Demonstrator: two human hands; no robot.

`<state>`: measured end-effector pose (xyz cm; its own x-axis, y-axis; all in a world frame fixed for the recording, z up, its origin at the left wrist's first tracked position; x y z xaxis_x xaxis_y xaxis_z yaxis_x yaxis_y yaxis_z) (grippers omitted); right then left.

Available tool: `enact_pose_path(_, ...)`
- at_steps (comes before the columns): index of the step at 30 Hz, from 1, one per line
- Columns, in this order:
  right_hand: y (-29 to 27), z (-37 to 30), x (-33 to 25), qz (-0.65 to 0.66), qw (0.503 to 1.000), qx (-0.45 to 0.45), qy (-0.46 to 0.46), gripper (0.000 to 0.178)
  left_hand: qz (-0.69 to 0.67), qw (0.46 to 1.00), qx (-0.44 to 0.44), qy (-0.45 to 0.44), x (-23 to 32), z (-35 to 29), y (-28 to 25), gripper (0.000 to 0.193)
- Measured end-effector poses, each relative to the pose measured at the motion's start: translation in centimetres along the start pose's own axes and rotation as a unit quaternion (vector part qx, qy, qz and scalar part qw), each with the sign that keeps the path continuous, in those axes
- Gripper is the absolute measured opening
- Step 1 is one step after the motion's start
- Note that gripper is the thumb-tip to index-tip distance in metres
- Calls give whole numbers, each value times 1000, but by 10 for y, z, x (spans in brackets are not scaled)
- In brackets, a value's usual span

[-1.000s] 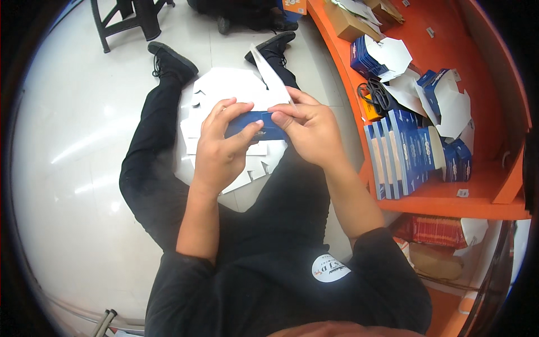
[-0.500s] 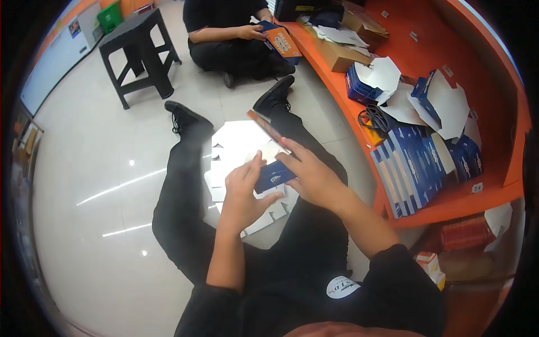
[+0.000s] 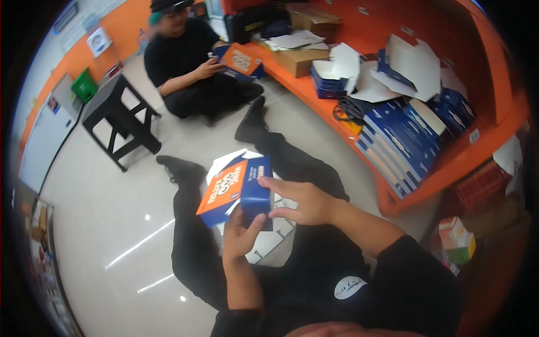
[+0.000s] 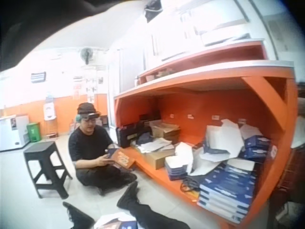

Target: The person sits on the floor and folds several white and blue cardboard box templates into their final shape, handling each one by hand and placing them aside once assembled.

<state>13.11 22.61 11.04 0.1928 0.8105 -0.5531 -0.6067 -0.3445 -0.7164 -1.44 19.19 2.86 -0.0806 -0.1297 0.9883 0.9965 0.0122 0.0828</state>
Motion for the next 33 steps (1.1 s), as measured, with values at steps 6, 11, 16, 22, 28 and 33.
enact_pose_path(6, 10, -1, 2, 50, 998, 38, 12, 58, -91, 994, -18, 51, -6, -6, 1, 52)
enact_pose_path(11, -1, -17, 7, 24, 996, 49, 65, 54, -22, 998, -3, 60, -11, -1, 12, 47)
enact_pose_path(16, 12, -19, 18, -58, 994, 49, 73, 48, 212, 972, -69, 67, -8, 0, 23, 28)
enact_pose_path(22, 13, -31, 28, 11, 979, 73, 191, 44, 198, 977, -70, 38, 3, 5, 40, 19)
enact_pose_path(28, 41, -44, 85, 135, 944, 44, 297, 40, 399, 910, -96, 58, -9, 4, 46, 33)
enact_pose_path(33, 60, -90, 146, 511, 665, 178, 515, 42, 405, 867, 102, 272, 59, -5, 30, 48)
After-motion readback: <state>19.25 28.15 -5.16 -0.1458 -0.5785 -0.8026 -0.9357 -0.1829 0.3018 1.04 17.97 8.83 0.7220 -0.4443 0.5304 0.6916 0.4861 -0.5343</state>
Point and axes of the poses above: each hand's wrist, its own z-axis towards the middle knuckle, its own y-axis out of the palm, x = y × z, the point moved 9 cm from there along z, towards the middle knuckle, and after that the axes turned 4 degrees about -y, right-handed, at the moved point
